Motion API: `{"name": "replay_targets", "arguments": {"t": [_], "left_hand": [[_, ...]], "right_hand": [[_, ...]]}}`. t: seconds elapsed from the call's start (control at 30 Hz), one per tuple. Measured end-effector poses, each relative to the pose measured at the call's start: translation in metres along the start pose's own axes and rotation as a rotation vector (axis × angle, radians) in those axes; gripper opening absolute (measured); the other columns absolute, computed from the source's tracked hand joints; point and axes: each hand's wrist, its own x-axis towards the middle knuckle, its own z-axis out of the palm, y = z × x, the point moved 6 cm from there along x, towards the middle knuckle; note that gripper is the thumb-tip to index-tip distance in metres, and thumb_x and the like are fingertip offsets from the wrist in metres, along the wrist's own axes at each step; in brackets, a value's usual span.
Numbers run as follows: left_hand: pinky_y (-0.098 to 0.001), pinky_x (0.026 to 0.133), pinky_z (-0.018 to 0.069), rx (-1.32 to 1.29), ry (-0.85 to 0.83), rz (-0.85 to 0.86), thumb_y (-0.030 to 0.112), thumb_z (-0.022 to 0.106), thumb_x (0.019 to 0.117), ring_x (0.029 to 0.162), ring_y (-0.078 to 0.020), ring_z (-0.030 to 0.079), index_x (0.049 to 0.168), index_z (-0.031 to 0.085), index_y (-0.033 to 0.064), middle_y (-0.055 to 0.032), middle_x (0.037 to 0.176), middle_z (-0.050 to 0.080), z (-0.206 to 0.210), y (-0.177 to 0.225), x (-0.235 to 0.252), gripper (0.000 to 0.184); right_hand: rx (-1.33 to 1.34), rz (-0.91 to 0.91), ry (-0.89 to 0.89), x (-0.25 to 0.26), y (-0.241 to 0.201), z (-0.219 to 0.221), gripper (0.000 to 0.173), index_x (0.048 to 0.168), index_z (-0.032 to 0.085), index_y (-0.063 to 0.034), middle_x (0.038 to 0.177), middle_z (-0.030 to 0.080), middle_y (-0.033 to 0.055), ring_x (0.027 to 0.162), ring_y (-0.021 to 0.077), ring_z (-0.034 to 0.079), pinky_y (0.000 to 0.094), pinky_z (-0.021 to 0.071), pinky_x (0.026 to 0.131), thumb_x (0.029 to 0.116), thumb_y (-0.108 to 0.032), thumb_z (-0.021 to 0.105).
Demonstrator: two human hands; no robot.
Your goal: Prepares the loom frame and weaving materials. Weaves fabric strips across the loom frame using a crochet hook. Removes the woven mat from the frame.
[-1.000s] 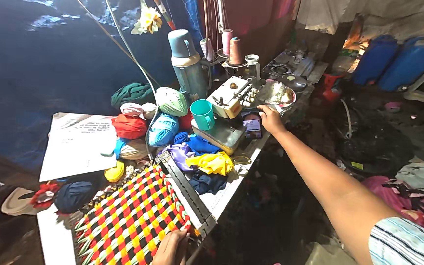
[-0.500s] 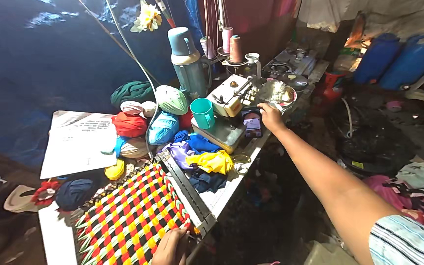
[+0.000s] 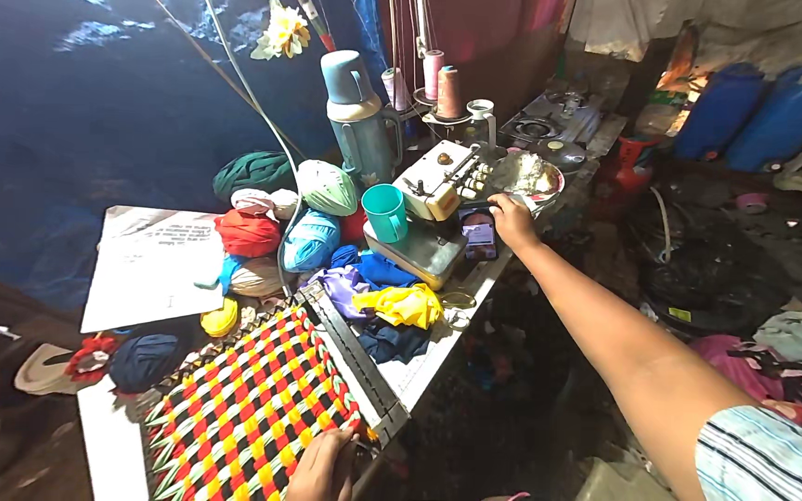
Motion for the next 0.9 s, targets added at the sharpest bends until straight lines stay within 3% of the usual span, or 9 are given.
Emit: {"name": "replay_targets", "arguments": {"t": [0.17, 0.3, 0.5, 0.9], "left_hand": [[-0.0403, 0.086, 0.0589, -0.004, -0.003, -0.012, 0.003, 0.065, 0.0895, 0.087, -0.0342, 0.074, 0.093, 0.073, -0.0077, -0.0212, 0.089, 0.074, 0.0002, -0.0002, -0.0004, 0.014], [-0.0411, 0.084, 0.0595, -0.008, 0.000, -0.009, 0.004, 0.066, 0.0899, 0.086, -0.0342, 0.074, 0.094, 0.073, -0.0081, -0.0215, 0.088, 0.074, 0.0009, -0.0009, -0.0003, 0.014], [-0.0379, 0.086, 0.0591, -0.013, 0.011, -0.011, 0.004, 0.066, 0.0899, 0.086, -0.0325, 0.074, 0.094, 0.073, -0.0074, -0.0210, 0.089, 0.074, 0.0007, -0.0009, -0.0008, 0.014], [-0.0400, 0.088, 0.0590, -0.008, -0.011, -0.031, 0.002, 0.066, 0.0895, 0.089, -0.0343, 0.074, 0.094, 0.073, -0.0080, -0.0215, 0.090, 0.074, -0.0010, 0.0021, 0.0002, 0.013]], "right_hand": [[0.006, -0.018, 0.038, -0.0004, 0.0012, 0.0012, 0.028, 0.124, 0.067, 0.0059, 0.116, 0.068, 0.0307, 0.110, 0.0475, 0.067, 0.0576, 0.0509, 0.098, 0.1035, 0.003, 0.048], [0.021, -0.032, 0.053, -0.0033, 0.0010, -0.0001, 0.036, 0.125, 0.067, 0.0064, 0.115, 0.068, 0.0320, 0.107, 0.0478, 0.067, 0.0572, 0.0522, 0.095, 0.0974, 0.013, 0.044], [0.000, -0.033, 0.056, -0.0021, 0.0011, 0.0008, 0.028, 0.124, 0.067, 0.0061, 0.116, 0.068, 0.0301, 0.110, 0.0469, 0.067, 0.0572, 0.0511, 0.098, 0.1032, 0.001, 0.049], [-0.018, -0.001, 0.040, -0.0021, -0.0011, 0.0023, 0.027, 0.125, 0.066, 0.0065, 0.117, 0.068, 0.0304, 0.110, 0.0466, 0.067, 0.0572, 0.0513, 0.098, 0.1019, -0.001, 0.055]]}}
